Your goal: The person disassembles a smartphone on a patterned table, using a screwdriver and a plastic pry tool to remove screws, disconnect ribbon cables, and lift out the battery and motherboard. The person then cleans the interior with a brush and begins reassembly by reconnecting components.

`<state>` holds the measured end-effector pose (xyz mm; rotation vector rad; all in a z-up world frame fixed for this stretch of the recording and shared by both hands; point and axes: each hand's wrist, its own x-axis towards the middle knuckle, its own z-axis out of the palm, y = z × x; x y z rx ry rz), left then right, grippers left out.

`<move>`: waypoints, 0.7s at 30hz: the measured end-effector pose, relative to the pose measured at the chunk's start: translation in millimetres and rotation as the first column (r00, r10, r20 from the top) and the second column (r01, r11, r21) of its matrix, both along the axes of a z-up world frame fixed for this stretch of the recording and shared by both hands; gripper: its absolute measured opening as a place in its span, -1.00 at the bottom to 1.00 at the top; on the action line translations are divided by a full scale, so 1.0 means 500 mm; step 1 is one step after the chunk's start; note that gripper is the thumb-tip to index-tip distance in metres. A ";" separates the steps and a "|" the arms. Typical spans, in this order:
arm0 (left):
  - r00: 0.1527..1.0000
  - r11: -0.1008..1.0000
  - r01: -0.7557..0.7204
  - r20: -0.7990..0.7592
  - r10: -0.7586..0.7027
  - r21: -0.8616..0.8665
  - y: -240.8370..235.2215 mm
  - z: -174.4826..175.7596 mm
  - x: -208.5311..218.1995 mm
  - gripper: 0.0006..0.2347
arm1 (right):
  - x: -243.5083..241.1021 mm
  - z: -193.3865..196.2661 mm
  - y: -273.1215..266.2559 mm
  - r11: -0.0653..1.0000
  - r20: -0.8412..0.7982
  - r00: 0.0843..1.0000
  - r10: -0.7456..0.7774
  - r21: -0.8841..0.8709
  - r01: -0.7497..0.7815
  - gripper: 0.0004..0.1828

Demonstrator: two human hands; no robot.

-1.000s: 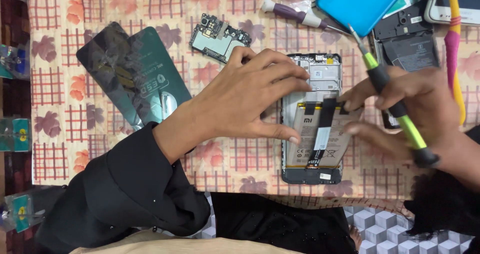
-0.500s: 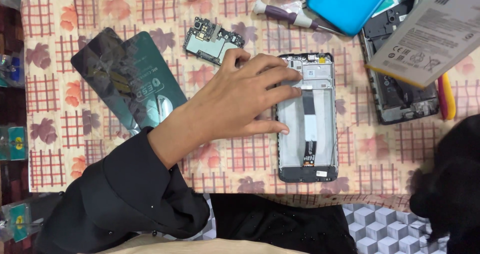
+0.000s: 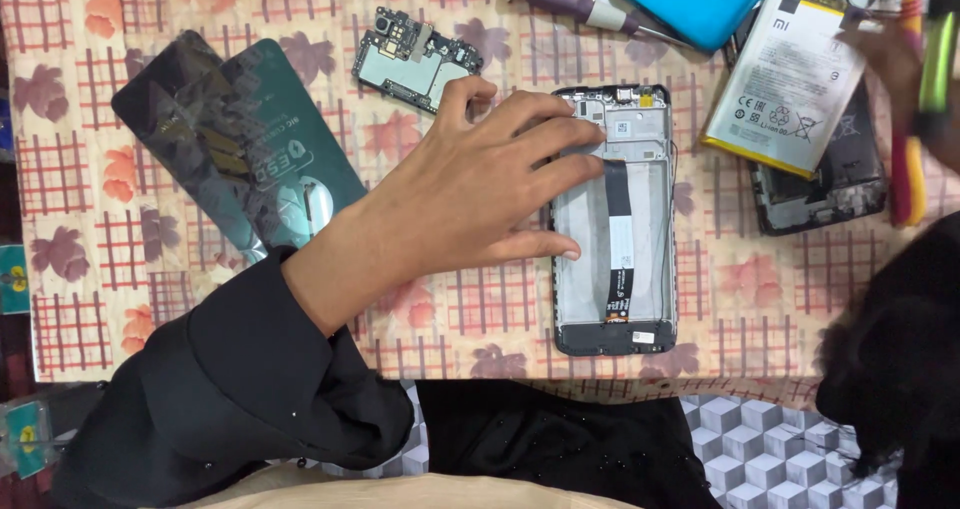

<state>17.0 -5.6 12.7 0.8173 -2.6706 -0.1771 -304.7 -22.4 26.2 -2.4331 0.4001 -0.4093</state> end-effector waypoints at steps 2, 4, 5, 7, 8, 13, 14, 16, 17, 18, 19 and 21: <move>1.000 1.000 -0.007 -0.004 0.007 0.015 0.001 0.003 -0.002 -0.40 | 0.010 0.005 0.010 0.998 0.011 0.998 0.062 -0.031 -0.062 -0.61; 1.000 0.998 -0.023 -0.016 0.024 0.051 0.004 0.006 -0.005 -0.36 | 0.025 0.013 0.028 0.992 0.026 0.994 0.109 -0.062 -0.107 -0.60; 0.999 0.997 -0.032 -0.022 0.034 0.069 0.005 0.008 -0.006 -0.34 | 0.034 0.016 0.040 0.990 0.028 0.993 0.118 -0.081 -0.115 -0.59; 0.999 0.996 -0.047 -0.023 0.049 0.076 0.005 0.007 -0.011 -0.32 | 0.054 0.015 0.062 0.984 0.042 0.990 0.134 -0.122 -0.128 -0.58; 0.998 0.995 -0.056 -0.023 0.058 0.080 0.006 0.007 -0.011 -0.31 | 0.060 0.015 0.069 0.983 0.014 0.993 0.119 -0.140 -0.116 -0.60; 0.998 0.995 -0.058 -0.019 0.059 0.078 0.006 0.004 -0.009 -0.29 | 0.064 0.004 0.094 0.982 0.003 0.995 0.105 -0.157 -0.103 -0.67; 0.998 0.995 -0.056 -0.021 0.058 0.082 0.005 0.004 -0.009 -0.30 | 0.062 0.003 0.098 0.990 0.016 0.995 0.096 -0.105 -0.094 -0.69; 0.998 0.995 -0.054 -0.020 0.056 0.089 0.005 0.003 -0.008 -0.31 | 0.055 0.002 0.103 0.997 0.042 0.996 0.077 0.001 -0.078 -0.72; 0.998 0.994 -0.052 -0.019 0.054 0.091 0.004 0.003 -0.009 -0.31 | 0.049 0.003 0.103 0.992 0.031 0.995 0.095 0.084 -0.097 -0.76; 0.998 0.994 -0.052 -0.018 0.054 0.093 0.003 0.003 -0.009 -0.31 | 0.040 0.005 0.101 0.979 0.022 0.993 0.113 0.166 -0.115 -0.79; 0.998 0.994 -0.051 -0.017 0.053 0.095 0.003 0.003 -0.009 -0.31 | 0.031 0.006 0.099 0.960 0.014 0.991 0.131 0.248 -0.130 -0.82; 0.999 0.994 -0.049 -0.017 0.051 0.099 0.002 0.003 -0.011 -0.31 | -0.007 0.009 0.072 0.958 -0.033 0.981 0.190 0.224 -0.178 -0.82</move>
